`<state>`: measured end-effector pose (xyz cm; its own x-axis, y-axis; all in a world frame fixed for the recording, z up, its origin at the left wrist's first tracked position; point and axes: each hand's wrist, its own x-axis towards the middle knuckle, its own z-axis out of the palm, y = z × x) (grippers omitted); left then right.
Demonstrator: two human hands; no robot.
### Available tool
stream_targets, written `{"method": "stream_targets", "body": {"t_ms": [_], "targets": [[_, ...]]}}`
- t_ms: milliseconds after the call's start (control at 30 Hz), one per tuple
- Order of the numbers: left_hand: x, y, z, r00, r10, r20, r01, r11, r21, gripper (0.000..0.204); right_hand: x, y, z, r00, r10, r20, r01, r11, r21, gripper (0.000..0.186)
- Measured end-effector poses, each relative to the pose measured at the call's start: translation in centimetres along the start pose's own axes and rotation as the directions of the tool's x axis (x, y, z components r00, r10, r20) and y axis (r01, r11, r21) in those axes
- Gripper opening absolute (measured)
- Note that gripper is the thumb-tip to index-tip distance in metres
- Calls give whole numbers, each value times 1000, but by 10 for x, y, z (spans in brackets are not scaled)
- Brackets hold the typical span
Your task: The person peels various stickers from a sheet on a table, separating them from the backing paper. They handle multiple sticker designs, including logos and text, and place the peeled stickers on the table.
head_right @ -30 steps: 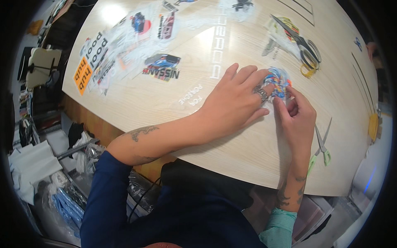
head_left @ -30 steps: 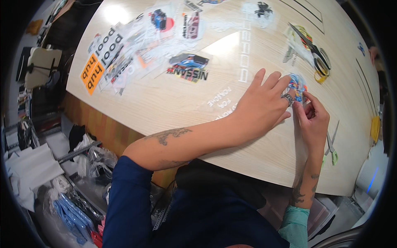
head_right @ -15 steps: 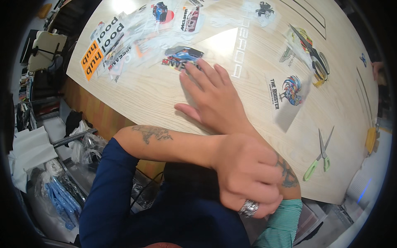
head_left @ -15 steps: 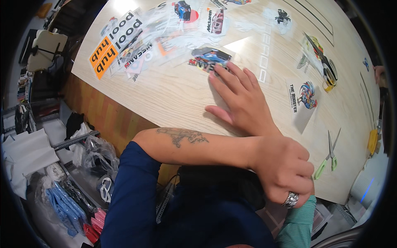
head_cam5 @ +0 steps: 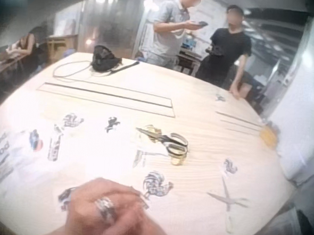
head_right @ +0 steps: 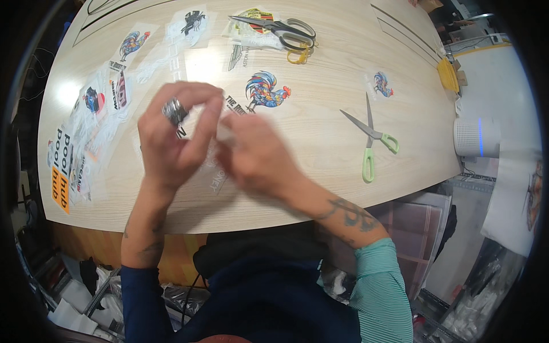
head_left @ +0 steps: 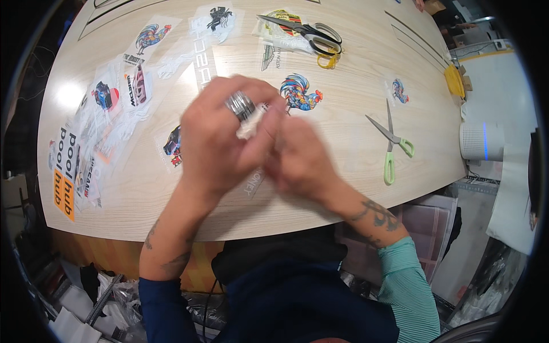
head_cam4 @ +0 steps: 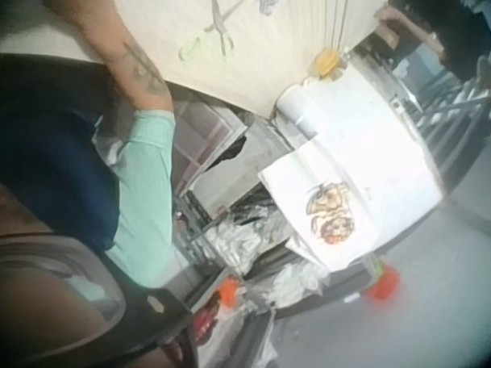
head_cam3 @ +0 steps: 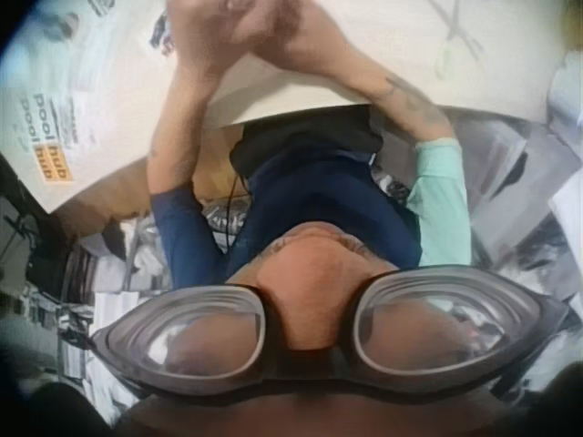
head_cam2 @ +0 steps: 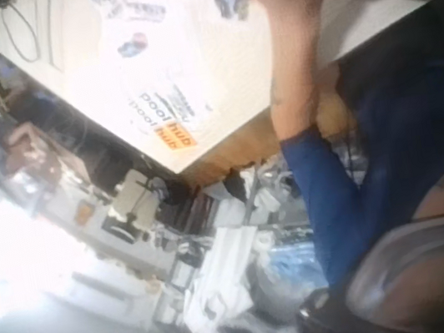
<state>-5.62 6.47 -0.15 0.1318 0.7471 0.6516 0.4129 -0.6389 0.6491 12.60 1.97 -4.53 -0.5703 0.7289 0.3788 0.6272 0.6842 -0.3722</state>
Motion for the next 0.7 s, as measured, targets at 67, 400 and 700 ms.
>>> {"method": "stream_targets", "body": {"t_ms": [67, 400, 700], "targets": [[0, -14, -14, 994, -79, 73, 62, 977, 204, 12, -6, 24, -35, 976, 152, -155, -190, 944, -270, 49], [20, -34, -65, 926, -362, -112, 378, 897, 229, 22, -104, -8, -49, 941, 338, 24, -332, 933, -138, 59], [14, -24, -29, 970, -242, -4, 242, 970, -34, 18, -69, 38, -49, 896, 393, -206, -443, 817, -368, 15]]}}
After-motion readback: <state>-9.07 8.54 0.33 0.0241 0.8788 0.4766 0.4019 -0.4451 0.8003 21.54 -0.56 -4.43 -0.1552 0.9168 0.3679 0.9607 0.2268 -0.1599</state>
